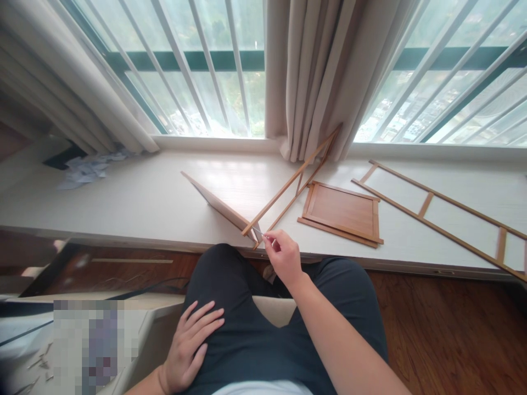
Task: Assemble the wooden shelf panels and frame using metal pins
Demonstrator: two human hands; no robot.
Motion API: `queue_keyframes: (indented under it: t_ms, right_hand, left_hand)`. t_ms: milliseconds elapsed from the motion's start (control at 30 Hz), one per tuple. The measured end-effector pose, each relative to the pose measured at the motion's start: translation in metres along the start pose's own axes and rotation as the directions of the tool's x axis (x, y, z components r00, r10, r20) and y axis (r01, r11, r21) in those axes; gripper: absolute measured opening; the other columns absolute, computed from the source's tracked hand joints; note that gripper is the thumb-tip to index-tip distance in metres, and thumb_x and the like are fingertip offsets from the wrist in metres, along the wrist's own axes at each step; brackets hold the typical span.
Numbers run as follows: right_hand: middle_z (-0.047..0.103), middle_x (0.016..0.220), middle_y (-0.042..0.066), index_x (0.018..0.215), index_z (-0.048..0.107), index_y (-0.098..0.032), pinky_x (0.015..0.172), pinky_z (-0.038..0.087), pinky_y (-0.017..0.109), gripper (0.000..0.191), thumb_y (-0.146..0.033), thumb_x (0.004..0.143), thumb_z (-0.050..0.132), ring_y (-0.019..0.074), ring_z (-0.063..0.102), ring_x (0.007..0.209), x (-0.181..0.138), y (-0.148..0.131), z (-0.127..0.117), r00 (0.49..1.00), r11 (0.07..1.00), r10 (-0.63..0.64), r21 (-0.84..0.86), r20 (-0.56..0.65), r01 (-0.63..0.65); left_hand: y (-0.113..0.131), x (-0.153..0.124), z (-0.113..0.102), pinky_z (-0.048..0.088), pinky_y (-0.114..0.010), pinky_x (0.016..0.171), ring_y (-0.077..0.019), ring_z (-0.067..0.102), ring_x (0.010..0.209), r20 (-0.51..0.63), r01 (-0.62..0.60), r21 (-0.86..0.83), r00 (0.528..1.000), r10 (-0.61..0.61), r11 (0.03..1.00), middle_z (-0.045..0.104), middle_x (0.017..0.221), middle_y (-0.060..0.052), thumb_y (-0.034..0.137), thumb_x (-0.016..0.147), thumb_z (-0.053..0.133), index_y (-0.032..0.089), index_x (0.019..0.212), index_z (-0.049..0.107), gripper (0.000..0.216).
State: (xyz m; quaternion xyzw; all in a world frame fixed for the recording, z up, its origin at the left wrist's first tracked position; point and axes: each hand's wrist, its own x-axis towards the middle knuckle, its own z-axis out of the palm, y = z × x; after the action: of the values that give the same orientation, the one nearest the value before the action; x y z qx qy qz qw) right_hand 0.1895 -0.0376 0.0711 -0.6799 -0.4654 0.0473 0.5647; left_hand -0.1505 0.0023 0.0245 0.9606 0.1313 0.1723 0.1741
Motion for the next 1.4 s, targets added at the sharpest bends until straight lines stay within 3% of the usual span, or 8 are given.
queue_keyframes:
  t_ms: [367, 1033, 1400]
  right_hand:
    - [0.066, 0.079, 0.001, 0.096, 0.069, -0.021, 0.062, 0.048, 0.028, 0.009, -0.025, 0.096, 0.060, 0.0123, 0.053, 0.058, -0.002, 0.002, 0.002, 0.998, 0.998, -0.064, -0.028, -0.026, 0.063]
    - [0.066, 0.067, 0.000, 0.081, 0.069, -0.019, 0.061, 0.047, 0.027, 0.025, -0.040, 0.093, 0.064, 0.0147, 0.057, 0.059, 0.000, -0.012, 0.003, 0.967, 0.964, 0.252, 0.098, -0.041, -0.248]
    - [0.069, 0.075, 0.001, 0.091, 0.071, -0.021, 0.062, 0.049, 0.028, 0.016, -0.035, 0.095, 0.063, 0.0138, 0.056, 0.059, -0.001, -0.007, 0.001, 0.996, 0.996, 0.094, 0.005, -0.011, -0.094]
  left_hand:
    - [-0.001, -0.002, 0.001, 0.019, -0.054, 0.124, -0.0259, 0.051, 0.139, 0.008, 0.004, 0.002, 1.000, -0.004, 1.000, 0.066, 0.139, -0.004, 0.019, 0.088, 0.043, 0.027, 0.137, 0.060, 0.053]
    - [-0.001, -0.001, 0.000, 0.019, -0.053, 0.124, -0.0256, 0.049, 0.140, 0.007, 0.003, -0.002, 1.000, -0.003, 1.000, 0.066, 0.139, -0.004, 0.019, 0.087, 0.044, 0.026, 0.137, 0.061, 0.053]
    - [-0.001, -0.002, 0.001, 0.019, -0.054, 0.124, -0.0255, 0.048, 0.141, 0.013, 0.006, -0.006, 1.000, -0.005, 1.000, 0.064, 0.141, -0.003, 0.019, 0.088, 0.043, 0.027, 0.136, 0.061, 0.052]
